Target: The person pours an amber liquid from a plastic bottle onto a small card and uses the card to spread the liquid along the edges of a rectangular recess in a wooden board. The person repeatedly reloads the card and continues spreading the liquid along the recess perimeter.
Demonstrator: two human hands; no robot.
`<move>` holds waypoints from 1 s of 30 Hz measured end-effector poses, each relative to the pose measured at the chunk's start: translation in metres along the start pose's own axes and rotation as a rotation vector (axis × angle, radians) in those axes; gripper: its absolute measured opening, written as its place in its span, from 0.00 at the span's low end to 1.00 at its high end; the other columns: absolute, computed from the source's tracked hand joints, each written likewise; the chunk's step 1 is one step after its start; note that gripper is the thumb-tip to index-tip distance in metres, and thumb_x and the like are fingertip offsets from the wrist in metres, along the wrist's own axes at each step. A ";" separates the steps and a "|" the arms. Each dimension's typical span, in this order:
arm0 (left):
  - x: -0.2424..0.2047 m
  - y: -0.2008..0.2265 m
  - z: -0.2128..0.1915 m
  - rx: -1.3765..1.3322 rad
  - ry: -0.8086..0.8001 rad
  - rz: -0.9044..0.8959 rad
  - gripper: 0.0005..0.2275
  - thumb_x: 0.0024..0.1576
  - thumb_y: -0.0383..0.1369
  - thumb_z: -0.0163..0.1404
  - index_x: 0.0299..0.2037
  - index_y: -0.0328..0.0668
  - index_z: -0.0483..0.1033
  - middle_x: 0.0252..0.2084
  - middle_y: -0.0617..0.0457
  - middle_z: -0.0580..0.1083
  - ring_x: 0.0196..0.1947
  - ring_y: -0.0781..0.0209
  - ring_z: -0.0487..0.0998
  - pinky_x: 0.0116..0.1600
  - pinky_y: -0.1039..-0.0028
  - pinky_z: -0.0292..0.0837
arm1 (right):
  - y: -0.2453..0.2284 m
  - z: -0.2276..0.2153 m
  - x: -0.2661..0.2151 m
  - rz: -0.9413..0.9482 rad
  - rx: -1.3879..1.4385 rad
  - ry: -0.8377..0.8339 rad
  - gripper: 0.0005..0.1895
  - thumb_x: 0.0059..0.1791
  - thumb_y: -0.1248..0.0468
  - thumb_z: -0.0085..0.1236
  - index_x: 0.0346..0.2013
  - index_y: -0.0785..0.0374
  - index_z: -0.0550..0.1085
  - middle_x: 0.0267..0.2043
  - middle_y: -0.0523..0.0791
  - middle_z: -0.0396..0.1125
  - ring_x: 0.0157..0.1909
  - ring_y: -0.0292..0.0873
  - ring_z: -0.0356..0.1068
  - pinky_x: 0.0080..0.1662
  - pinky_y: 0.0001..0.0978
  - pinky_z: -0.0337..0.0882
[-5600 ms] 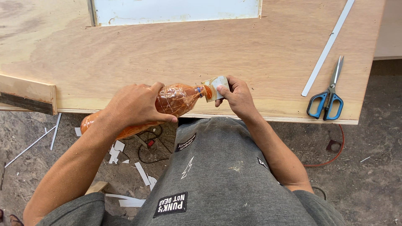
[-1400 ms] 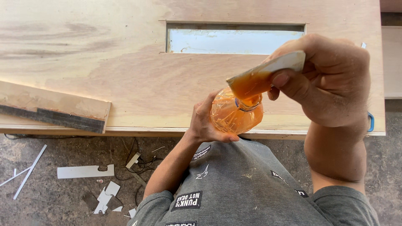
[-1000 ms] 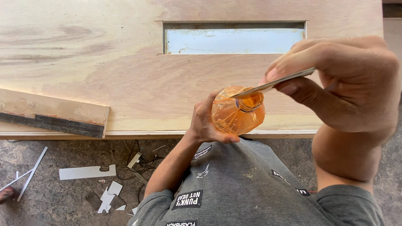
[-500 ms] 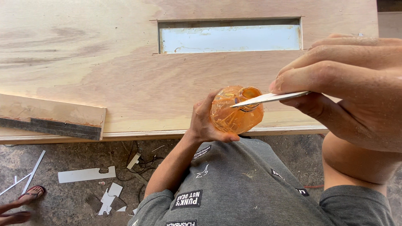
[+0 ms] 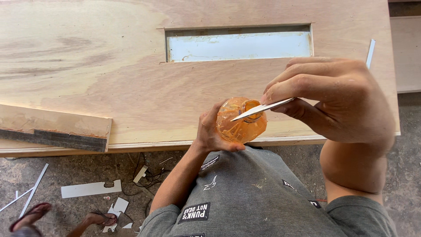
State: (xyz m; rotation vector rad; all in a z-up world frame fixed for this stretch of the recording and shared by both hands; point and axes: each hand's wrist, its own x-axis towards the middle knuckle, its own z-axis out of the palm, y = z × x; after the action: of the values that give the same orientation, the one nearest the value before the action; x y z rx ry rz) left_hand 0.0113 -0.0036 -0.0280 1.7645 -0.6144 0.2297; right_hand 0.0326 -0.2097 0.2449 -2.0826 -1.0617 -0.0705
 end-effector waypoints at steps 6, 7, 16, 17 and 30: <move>0.001 0.000 0.000 -0.063 0.015 -0.005 0.49 0.35 0.67 0.59 0.61 0.40 0.66 0.51 0.51 0.79 0.46 0.60 0.84 0.53 0.68 0.80 | 0.012 0.005 -0.005 -0.040 0.061 0.028 0.08 0.53 0.68 0.48 0.41 0.69 0.74 0.38 0.50 0.74 0.34 0.46 0.72 0.39 0.33 0.71; 0.002 0.000 0.000 -0.065 0.009 -0.008 0.48 0.35 0.67 0.59 0.61 0.40 0.66 0.51 0.51 0.79 0.46 0.60 0.84 0.53 0.68 0.80 | 0.012 0.005 -0.005 -0.057 0.057 0.032 0.08 0.53 0.67 0.47 0.40 0.69 0.74 0.38 0.51 0.74 0.32 0.46 0.71 0.38 0.33 0.71; -0.002 -0.004 0.002 -0.142 -0.015 0.033 0.48 0.36 0.65 0.61 0.62 0.39 0.65 0.53 0.51 0.79 0.48 0.62 0.83 0.55 0.71 0.78 | 0.021 0.005 -0.005 -0.095 0.135 0.011 0.15 0.54 0.63 0.41 0.38 0.69 0.75 0.39 0.51 0.75 0.32 0.46 0.72 0.37 0.32 0.70; -0.004 -0.007 0.003 -0.147 -0.001 0.071 0.49 0.36 0.65 0.62 0.63 0.40 0.64 0.54 0.48 0.79 0.49 0.61 0.83 0.55 0.71 0.78 | 0.022 0.006 -0.006 -0.082 0.155 0.016 0.15 0.54 0.63 0.41 0.38 0.69 0.75 0.39 0.51 0.75 0.33 0.46 0.74 0.38 0.32 0.71; -0.004 -0.011 0.004 -0.208 0.062 0.155 0.51 0.37 0.65 0.62 0.64 0.32 0.62 0.52 0.43 0.78 0.50 0.53 0.84 0.54 0.66 0.80 | 0.065 0.065 -0.036 -0.147 0.446 0.388 0.07 0.54 0.66 0.46 0.39 0.65 0.73 0.40 0.56 0.75 0.31 0.48 0.75 0.40 0.38 0.73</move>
State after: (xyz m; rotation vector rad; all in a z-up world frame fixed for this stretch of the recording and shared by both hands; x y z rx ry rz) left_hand 0.0131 -0.0050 -0.0400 1.5063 -0.7052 0.3154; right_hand 0.0370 -0.2128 0.1468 -1.5122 -0.8916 -0.2741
